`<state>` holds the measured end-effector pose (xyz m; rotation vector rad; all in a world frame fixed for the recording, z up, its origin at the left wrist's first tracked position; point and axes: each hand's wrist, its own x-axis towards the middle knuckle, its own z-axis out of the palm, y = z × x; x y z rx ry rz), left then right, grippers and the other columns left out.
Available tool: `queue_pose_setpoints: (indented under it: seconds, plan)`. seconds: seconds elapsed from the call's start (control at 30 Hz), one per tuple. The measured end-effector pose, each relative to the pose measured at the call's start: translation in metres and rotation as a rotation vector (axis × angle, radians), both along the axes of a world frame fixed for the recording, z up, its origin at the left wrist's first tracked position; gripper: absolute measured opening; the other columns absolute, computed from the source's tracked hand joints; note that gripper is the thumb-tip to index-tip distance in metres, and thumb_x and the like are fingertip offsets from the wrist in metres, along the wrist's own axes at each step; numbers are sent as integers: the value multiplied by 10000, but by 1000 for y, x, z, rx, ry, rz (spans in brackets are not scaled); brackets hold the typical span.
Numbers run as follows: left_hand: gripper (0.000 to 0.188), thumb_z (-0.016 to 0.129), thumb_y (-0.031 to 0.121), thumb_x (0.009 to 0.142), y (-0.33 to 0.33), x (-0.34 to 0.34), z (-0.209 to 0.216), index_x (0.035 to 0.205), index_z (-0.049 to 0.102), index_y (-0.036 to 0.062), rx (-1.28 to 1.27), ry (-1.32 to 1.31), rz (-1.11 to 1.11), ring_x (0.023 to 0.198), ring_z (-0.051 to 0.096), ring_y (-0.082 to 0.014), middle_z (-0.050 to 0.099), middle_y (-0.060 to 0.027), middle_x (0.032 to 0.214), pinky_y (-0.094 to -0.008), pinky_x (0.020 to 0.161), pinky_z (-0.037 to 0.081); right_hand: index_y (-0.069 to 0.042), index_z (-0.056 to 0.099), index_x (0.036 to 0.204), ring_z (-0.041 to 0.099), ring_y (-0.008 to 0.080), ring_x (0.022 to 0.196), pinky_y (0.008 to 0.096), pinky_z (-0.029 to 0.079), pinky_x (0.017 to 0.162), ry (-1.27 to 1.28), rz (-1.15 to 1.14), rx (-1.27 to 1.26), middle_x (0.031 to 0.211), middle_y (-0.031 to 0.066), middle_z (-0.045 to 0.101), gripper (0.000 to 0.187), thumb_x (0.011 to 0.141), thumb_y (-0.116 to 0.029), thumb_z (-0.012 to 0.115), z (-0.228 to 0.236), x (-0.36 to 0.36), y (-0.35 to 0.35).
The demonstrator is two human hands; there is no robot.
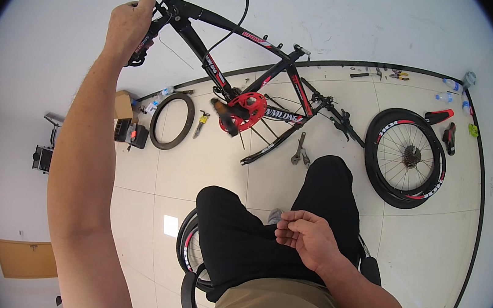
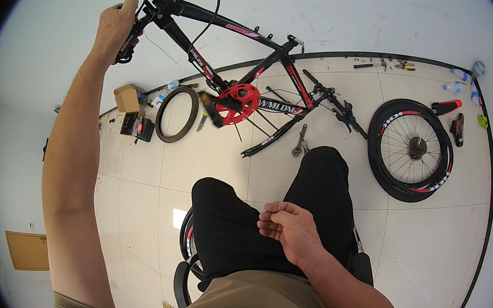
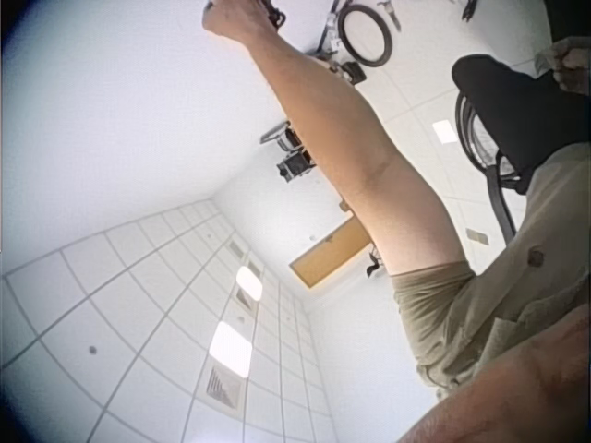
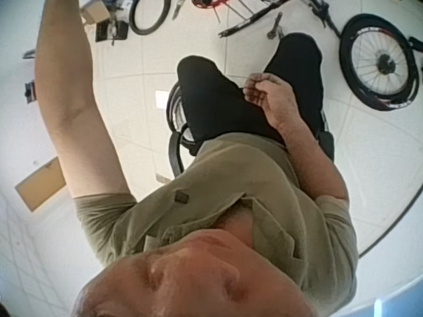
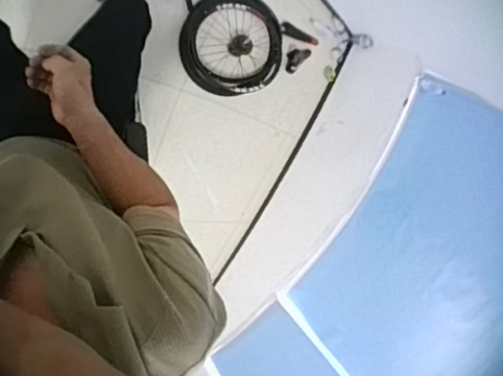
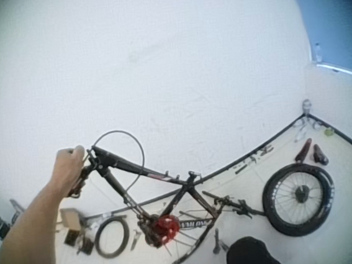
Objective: The person assembles a bicycle by attaching the handlebar to the frame, installing a pedal, and routing the chain through the crankset and rear derailleur. The person rotates the crank to check chain movement.
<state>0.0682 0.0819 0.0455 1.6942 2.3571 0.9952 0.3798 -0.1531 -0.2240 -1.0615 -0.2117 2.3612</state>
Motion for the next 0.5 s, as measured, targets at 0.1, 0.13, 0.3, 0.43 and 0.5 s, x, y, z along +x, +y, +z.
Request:
queue_pose_setpoints:
  seconds: [0.1,0.13,0.3,0.43,0.5]
  plan:
    - [402,507,397,889,1,-2,0,752,533,20,2,-4,6,495,531,-163,603,-112,664,-326,474,454,-6,657,1082,695,230,899,388,581,847,0,2,-2,996,111,698,175,955,4,538,1,0,0]
    - [401,506,397,889,1,-3,0,752,531,21,4,-7,7,495,532,-163,604,-113,664,-327,473,453,-6,657,1082,695,229,898,388,581,846,1,2,-1,996,111,699,175,955,4,537,1,0,0]
    - [395,505,395,890,1,-2,0,752,526,25,-2,11,11,500,539,-166,607,-116,668,-329,474,455,-9,659,1080,695,229,895,388,581,841,-3,6,0,997,112,700,172,955,-1,540,0,0,0]
    - [391,503,394,890,0,0,0,753,525,28,-5,13,-1,503,544,-167,610,-116,671,-329,475,455,-10,659,1077,694,229,893,388,580,840,3,3,1,996,112,700,168,955,-4,543,-2,0,0]
    - [391,504,395,891,0,0,0,754,528,29,-6,8,3,503,545,-167,611,-116,672,-330,475,455,-10,658,1076,694,229,893,388,580,840,2,3,1,995,111,700,166,956,-4,543,-2,0,0]
